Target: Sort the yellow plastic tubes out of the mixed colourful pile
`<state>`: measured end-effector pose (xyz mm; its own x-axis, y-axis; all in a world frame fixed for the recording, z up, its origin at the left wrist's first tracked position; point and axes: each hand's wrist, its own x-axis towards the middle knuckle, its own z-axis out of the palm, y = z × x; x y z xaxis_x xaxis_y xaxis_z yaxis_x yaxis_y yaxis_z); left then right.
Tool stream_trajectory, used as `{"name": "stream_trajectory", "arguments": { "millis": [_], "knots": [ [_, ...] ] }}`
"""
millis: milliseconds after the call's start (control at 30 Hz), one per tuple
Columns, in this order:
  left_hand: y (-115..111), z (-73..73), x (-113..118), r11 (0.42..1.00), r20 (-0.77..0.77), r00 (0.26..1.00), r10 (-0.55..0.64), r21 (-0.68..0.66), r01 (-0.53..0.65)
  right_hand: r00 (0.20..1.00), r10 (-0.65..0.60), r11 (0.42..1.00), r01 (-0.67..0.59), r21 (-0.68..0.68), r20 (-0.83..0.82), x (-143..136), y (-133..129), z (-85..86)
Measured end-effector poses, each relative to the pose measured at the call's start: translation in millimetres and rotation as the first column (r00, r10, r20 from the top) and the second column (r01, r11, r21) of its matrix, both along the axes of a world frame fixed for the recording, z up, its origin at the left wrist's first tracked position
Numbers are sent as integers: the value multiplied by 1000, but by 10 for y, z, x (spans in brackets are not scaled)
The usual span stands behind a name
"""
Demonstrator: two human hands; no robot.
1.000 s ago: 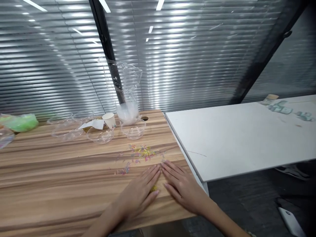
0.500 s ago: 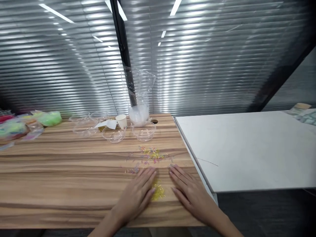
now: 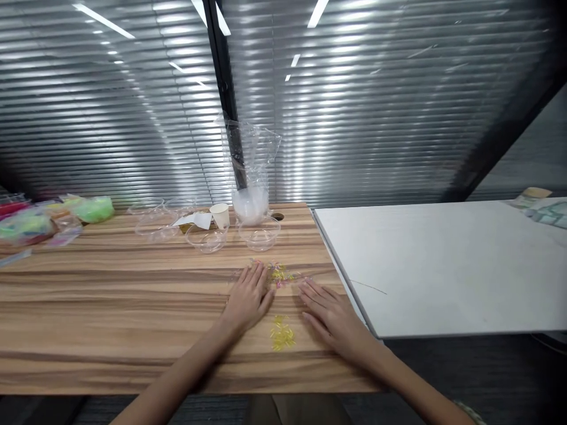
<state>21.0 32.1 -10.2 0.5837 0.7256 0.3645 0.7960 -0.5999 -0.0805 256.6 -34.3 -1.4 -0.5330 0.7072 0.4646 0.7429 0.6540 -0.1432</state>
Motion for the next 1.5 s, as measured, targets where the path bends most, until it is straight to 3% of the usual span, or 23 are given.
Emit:
{"name": "stream_trajectory", "arguments": {
  "millis": [100,200,300,400,533,700,967,1267,1400,1500],
  "knots": [
    [153,2,138,996,-15,998,55,73,-54,999,38,999,-38,0,17,-70,295,198],
    [218,-23,202,993,5,997,72,92,-72,998,47,996,-50,78,35,-146,672,276],
    [198,-44,181,996,3,1000,-6,85,6,1000,1,977,-8,212,31,-193,974,184],
    [156,-34,145,994,-24,994,-103,36,103,998,24,953,-6,304,-55,-194,1116,29],
    [114,7,147,991,-38,990,-133,-33,132,976,133,950,-76,303,-171,-167,1119,-74],
    [74,50,153,983,-16,987,-157,-95,155,933,263,944,-195,268,-248,-157,1065,-51],
    [47,116,119,972,6,981,-195,-130,194,937,251,932,-167,323,-242,-95,1049,-11],
    [-7,98,122,975,6,978,-208,-85,208,941,318,885,-251,391,-116,-133,1057,44],
    [20,141,133,971,67,972,-224,-67,229,945,290,904,-220,368,-149,-118,1067,54],
    [38,160,135,958,117,964,-240,-129,255,944,272,921,-200,334,-186,-103,1070,52]
  ]
}}
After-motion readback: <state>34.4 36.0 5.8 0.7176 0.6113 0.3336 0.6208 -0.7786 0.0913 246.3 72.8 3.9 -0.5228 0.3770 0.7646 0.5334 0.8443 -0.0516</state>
